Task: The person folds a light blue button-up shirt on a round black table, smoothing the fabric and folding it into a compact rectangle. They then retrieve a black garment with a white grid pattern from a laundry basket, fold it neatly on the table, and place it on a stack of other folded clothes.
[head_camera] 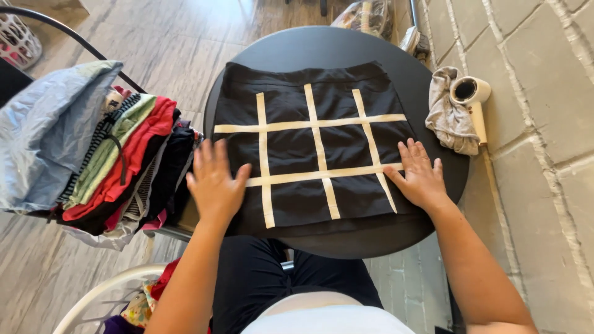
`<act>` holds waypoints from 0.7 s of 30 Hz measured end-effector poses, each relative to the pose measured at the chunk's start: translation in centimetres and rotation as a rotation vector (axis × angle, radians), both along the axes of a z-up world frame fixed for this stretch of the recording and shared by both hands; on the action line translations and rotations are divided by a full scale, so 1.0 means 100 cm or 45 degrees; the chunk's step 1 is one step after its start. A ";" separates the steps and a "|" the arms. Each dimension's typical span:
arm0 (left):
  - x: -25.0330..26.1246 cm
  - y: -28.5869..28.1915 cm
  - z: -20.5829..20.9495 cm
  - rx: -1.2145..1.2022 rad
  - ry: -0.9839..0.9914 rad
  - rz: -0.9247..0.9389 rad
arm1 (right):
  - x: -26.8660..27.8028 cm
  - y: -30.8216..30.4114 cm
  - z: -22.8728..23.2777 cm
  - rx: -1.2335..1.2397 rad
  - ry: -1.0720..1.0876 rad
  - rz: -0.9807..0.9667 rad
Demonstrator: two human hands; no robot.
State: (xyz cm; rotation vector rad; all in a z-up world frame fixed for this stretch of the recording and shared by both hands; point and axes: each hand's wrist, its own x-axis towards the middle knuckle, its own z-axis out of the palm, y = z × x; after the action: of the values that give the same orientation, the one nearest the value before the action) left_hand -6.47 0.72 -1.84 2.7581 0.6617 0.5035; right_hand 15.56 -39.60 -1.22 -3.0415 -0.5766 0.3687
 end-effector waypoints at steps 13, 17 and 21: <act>-0.002 -0.049 0.051 -1.317 -0.515 -0.636 | -0.101 0.184 0.050 1.676 1.485 0.019; 0.006 -0.055 0.053 -1.729 -0.846 -0.533 | -0.058 0.201 0.032 1.877 1.368 -0.651; 0.002 -0.072 0.049 -1.427 -0.786 -0.724 | -0.054 0.201 0.159 2.036 1.261 -0.883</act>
State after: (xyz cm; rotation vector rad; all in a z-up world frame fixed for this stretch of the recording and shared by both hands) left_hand -6.23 -6.46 3.10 1.4918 -0.0489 0.5586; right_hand 10.13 -19.54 14.67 -1.1301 0.2390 0.7405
